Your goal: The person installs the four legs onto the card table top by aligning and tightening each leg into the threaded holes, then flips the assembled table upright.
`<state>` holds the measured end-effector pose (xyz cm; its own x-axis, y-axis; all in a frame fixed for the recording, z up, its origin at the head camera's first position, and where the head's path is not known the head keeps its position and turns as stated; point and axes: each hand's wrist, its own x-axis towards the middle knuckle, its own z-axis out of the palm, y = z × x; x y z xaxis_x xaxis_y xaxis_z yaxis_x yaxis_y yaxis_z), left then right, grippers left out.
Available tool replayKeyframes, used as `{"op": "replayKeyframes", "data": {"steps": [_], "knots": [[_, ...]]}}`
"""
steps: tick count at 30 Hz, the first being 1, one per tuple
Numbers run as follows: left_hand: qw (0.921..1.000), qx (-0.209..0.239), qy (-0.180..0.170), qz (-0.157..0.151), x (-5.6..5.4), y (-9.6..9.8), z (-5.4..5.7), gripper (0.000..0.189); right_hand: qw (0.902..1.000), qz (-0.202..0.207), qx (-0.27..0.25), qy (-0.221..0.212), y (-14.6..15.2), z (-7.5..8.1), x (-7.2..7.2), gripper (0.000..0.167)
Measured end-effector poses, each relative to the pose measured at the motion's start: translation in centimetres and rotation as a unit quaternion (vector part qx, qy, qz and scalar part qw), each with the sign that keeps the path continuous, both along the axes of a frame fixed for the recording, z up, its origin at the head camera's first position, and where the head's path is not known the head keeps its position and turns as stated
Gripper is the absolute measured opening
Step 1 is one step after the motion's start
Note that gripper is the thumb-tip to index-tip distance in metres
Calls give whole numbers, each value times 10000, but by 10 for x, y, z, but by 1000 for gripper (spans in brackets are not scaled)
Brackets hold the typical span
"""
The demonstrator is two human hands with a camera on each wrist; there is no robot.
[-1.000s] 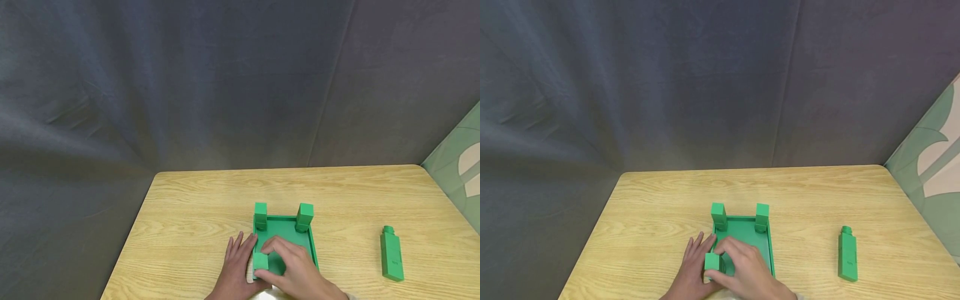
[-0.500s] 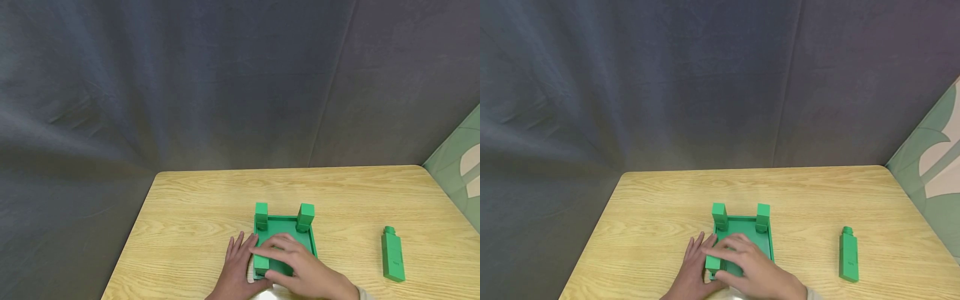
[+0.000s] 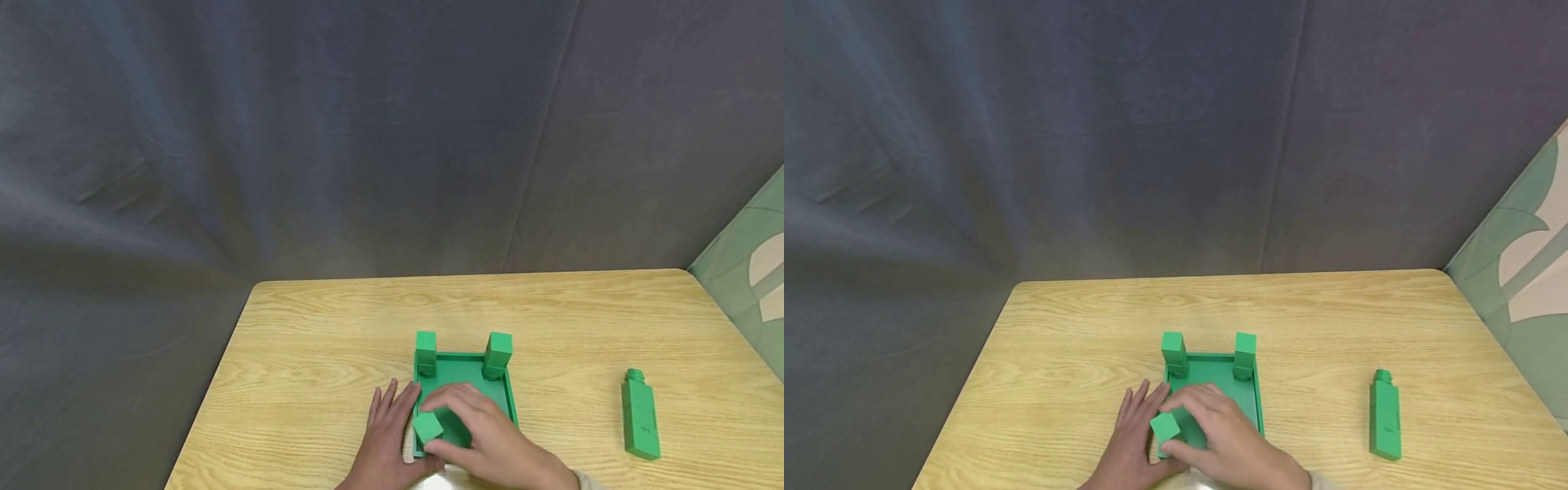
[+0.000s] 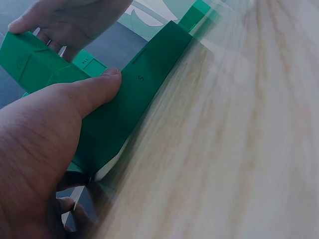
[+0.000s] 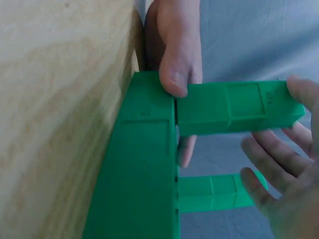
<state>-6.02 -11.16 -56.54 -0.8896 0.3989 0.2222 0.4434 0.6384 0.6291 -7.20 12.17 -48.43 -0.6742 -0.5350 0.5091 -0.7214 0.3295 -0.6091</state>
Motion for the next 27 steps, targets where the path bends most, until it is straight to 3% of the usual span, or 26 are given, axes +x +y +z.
{"op": "replayKeyframes", "data": {"steps": [7,13,17,21,24,27], "knots": [[9999,-33,131,5,0,0,-1,107,9975,-68,-593,370,-7,-7,-2,40],[9999,-20,121,-45,0,0,-1,108,9997,-92,-216,71,-5,-4,1,55],[9999,70,-58,-140,0,0,0,106,9989,427,119,-137,1,0,3,61],[9989,186,-356,-228,0,-1,1,104,9944,975,134,-379,7,1,-1,62],[9978,302,-536,-249,0,-2,2,106,9918,1173,-2,-506,9,0,-5,61],[9984,298,-429,-233,-1,-2,1,106,9915,1188,-150,-506,8,-1,-8,59]]}}
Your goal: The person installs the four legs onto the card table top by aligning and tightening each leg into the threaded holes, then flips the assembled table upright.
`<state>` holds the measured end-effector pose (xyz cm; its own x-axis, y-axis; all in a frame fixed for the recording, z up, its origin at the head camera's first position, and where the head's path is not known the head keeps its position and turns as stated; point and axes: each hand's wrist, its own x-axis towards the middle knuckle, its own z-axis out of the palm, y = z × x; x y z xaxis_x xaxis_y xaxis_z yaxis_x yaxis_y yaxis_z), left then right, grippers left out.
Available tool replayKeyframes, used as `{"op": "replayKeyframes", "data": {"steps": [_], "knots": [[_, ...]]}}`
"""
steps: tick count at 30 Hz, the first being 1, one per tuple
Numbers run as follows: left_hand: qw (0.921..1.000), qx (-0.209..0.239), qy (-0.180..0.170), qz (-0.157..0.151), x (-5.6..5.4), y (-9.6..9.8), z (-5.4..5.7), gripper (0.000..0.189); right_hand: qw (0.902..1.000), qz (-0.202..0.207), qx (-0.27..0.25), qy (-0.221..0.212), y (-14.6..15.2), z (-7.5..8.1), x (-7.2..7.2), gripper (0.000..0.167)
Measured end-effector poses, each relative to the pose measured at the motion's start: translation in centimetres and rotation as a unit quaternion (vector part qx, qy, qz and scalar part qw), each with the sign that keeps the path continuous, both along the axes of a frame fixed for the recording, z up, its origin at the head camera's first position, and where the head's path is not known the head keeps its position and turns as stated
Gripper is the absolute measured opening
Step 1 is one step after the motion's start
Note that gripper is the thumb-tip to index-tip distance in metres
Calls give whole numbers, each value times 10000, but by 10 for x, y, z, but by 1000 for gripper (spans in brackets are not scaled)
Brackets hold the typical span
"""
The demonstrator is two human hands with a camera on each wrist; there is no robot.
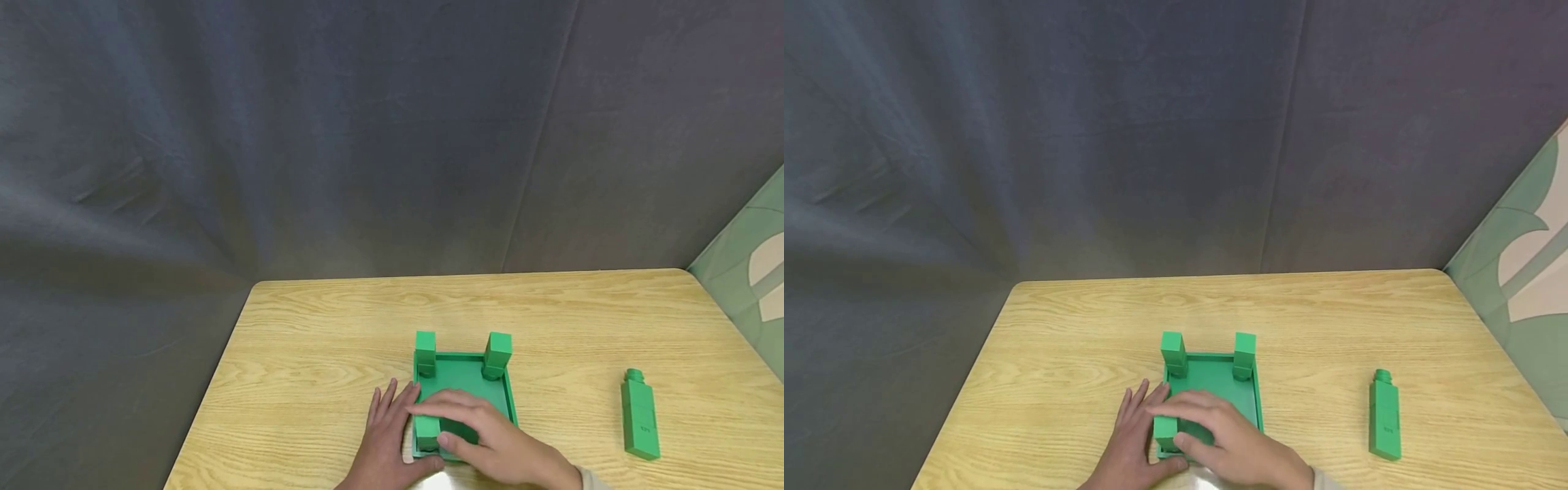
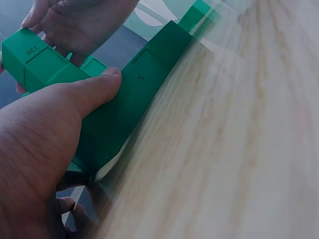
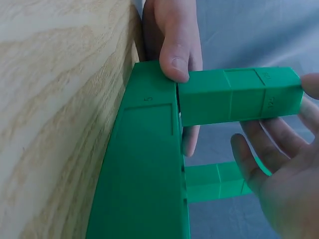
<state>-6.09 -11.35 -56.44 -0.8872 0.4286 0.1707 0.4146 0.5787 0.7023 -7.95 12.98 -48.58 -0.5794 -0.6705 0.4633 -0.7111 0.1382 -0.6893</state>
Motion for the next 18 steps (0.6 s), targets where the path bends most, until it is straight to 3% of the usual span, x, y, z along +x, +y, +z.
{"op": "replayKeyframes", "data": {"steps": [6,12,18], "knots": [[9991,-155,383,128,0,2,-1,103,9990,-412,-186,-19,-6,-3,1,55],[9995,-44,252,198,0,2,1,102,9926,-1016,-455,486,-14,-6,4,47],[9994,-76,254,213,1,2,0,104,9899,-1265,-364,535,-15,-6,5,46]]}}
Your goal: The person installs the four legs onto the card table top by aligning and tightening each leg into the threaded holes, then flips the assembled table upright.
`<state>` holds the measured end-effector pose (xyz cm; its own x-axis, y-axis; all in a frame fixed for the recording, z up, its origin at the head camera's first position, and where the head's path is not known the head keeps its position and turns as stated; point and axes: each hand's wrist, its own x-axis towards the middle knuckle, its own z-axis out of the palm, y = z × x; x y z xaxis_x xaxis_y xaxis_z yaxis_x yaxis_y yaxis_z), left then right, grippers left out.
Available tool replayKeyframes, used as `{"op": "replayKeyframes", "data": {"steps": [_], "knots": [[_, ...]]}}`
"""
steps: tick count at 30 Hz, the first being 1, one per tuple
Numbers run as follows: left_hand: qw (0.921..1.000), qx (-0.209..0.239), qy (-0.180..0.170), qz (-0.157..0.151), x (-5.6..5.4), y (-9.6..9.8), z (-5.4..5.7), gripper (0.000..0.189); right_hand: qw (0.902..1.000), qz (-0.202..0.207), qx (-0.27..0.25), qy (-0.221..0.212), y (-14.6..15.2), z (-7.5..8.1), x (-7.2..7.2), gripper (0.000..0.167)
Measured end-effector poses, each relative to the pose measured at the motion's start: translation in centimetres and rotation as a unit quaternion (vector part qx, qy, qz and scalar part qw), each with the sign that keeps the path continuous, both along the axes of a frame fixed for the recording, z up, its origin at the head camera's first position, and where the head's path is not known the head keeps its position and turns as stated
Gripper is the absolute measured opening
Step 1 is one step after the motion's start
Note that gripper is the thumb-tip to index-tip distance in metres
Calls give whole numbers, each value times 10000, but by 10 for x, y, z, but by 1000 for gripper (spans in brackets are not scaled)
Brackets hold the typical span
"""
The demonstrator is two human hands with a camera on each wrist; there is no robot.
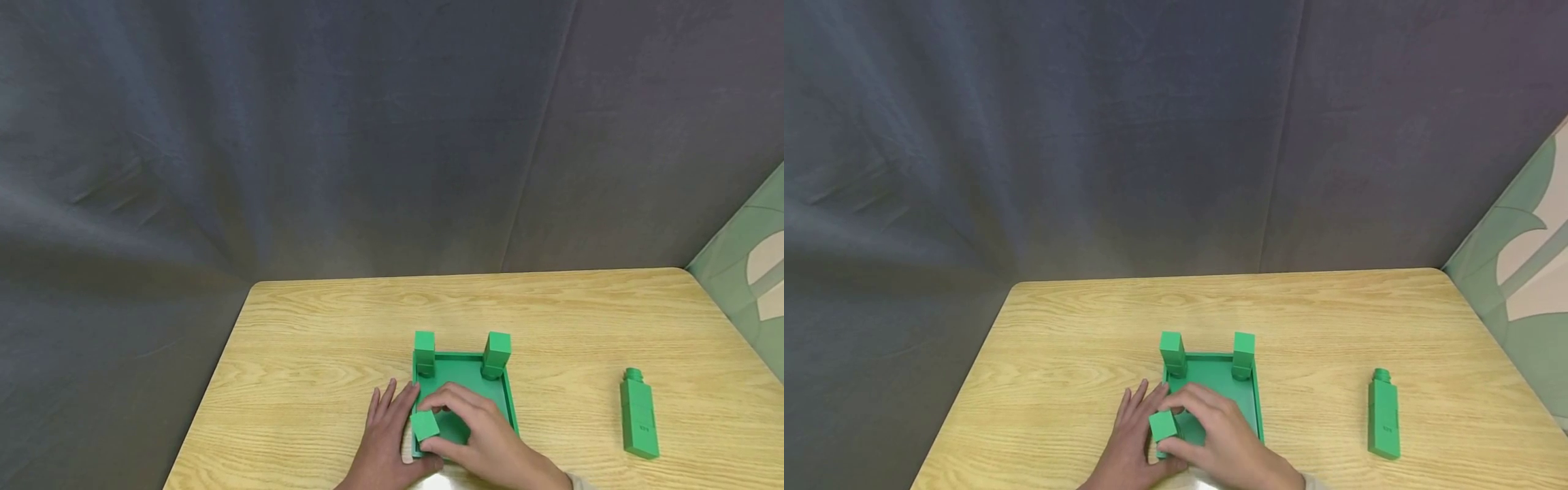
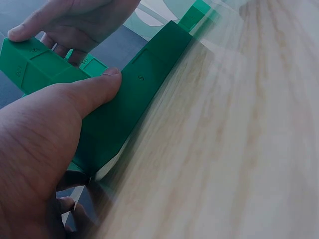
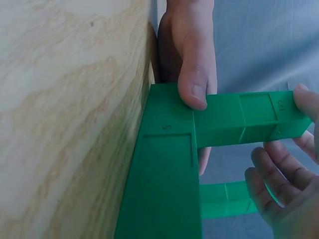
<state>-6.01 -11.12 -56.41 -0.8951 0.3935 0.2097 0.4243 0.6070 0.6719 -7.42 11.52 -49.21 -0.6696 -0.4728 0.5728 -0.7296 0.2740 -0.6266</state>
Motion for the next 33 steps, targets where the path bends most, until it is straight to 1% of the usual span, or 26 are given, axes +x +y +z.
{"op": "replayKeyframes", "data": {"steps": [3,5,8,11,13,15,17,20,23,25,27,30,33], "knots": [[9998,-111,139,-28,-1,0,-1,104,9997,-54,214,-39,2,2,0,52],[9999,-98,113,-77,-1,-1,-1,104,9996,74,265,-53,3,3,0,59],[9999,-40,17,-153,-2,-1,-1,103,9979,607,190,-97,7,5,-2,62],[9997,49,-120,-216,-2,-1,0,104,9916,1268,115,-245,11,5,-4,62],[9996,56,-135,-237,-2,-2,0,105,9871,1541,129,-420,13,5,-5,61],[9996,54,-131,-248,-2,-2,0,104,9841,1680,116,-562,14,4,-6,61],[9996,55,-105,-241,-2,-2,0,105,9837,1655,114,-693,14,3,-6,59],[9996,126,-95,-231,-2,-2,-1,105,9864,1467,84,-734,15,2,-7,56],[9996,182,-42,-201,-1,-2,-1,105,9896,1197,44,-791,14,0,-7,51],[9997,130,89,-169,-1,-1,-1,104,9913,991,0,-861,13,-1,-7,46],[9998,104,139,-123,-1,-1,0,104,9928,796,-56,-896,11,-1,-5,43],[9999,87,117,-73,-1,-1,1,105,9950,510,-123,-848,8,-2,-3,44],[9999,103,24,-57,-1,-1,1,105,9968,340,-131,-714,5,-3,-2,47]]}}
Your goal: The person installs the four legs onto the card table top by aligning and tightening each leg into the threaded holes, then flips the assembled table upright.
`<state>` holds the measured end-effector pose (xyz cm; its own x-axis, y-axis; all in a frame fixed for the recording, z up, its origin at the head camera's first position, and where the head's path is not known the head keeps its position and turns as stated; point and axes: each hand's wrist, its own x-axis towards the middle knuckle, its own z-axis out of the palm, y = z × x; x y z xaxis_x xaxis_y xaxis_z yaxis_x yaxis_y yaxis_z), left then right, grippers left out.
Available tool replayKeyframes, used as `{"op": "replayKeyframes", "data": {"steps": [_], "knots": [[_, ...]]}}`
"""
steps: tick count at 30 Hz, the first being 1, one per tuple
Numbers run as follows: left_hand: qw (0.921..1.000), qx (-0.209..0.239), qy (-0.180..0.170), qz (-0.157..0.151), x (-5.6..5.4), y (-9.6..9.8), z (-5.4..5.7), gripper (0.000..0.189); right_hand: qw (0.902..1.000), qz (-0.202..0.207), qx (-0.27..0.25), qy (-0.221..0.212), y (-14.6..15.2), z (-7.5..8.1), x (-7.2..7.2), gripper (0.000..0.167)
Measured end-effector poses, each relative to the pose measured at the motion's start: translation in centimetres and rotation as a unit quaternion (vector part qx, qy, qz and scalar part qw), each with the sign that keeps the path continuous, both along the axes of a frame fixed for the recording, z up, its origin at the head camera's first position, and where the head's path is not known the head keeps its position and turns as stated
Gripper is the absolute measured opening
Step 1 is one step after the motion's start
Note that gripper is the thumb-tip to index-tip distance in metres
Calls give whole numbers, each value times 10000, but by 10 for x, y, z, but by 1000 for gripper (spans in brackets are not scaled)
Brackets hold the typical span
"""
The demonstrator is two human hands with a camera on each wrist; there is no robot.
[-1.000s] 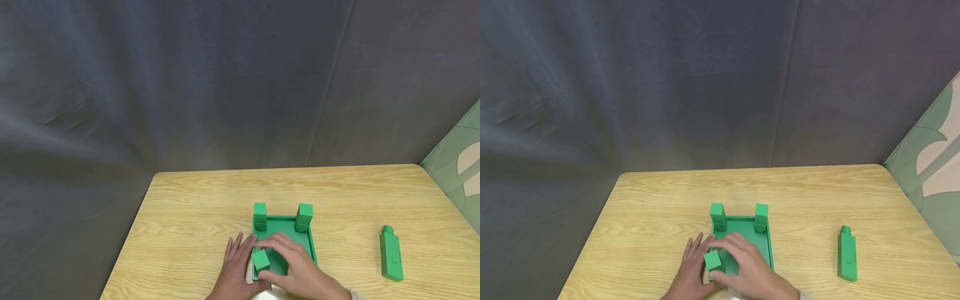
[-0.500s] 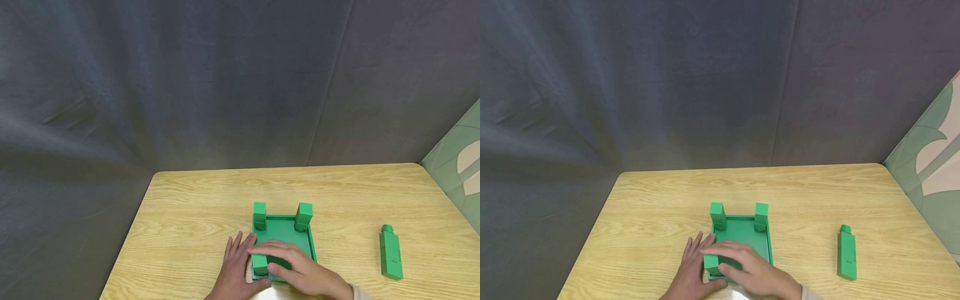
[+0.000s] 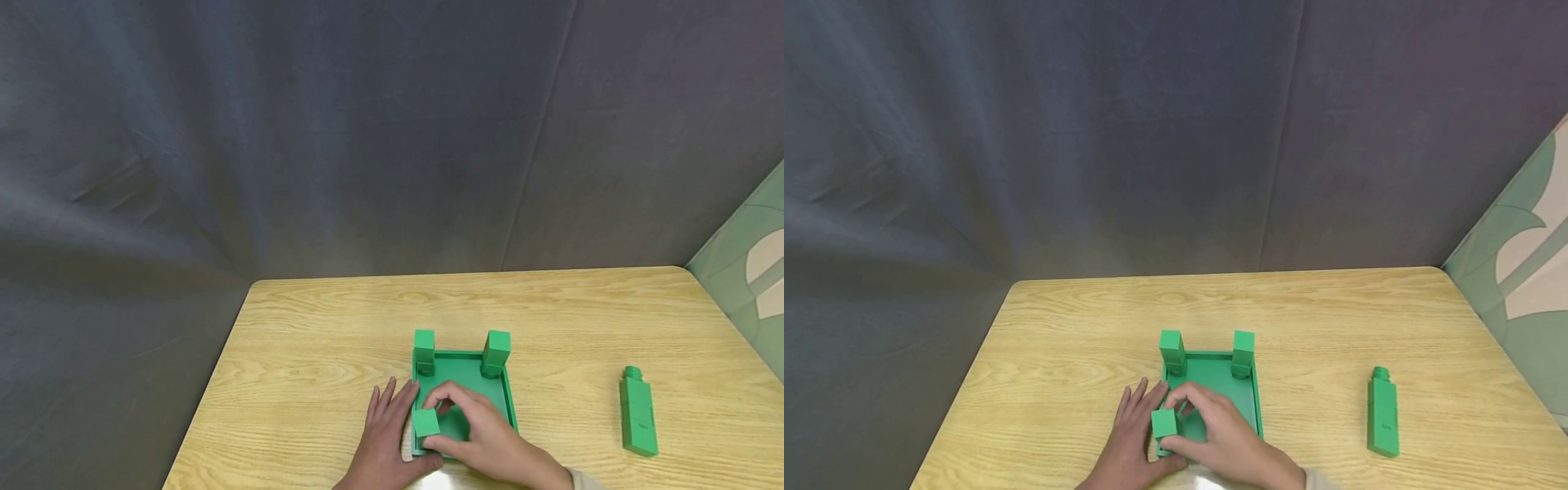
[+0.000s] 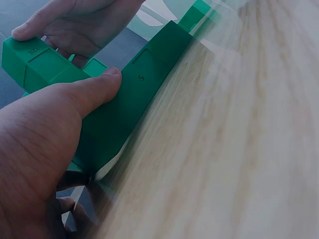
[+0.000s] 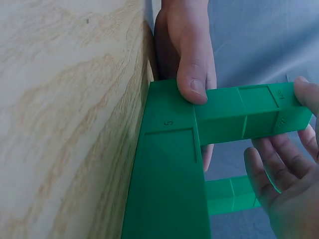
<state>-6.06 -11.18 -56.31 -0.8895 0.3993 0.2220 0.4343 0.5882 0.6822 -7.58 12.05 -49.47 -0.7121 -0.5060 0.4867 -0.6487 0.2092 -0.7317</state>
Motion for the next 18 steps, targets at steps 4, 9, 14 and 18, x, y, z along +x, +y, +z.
{"op": "replayKeyframes", "data": {"steps": [4,9,14,18], "knots": [[10000,-68,20,-23,1,0,0,103,9999,81,72,-53,0,1,1,54],[9996,5,-230,-140,0,0,1,99,9974,722,-15,72,2,2,-1,65],[9994,-23,-279,-189,0,-1,0,104,9916,1241,-160,339,4,2,-5,61],[9996,-93,-177,-198,0,-2,-1,104,9917,1213,-76,410,4,2,-6,57]]}}
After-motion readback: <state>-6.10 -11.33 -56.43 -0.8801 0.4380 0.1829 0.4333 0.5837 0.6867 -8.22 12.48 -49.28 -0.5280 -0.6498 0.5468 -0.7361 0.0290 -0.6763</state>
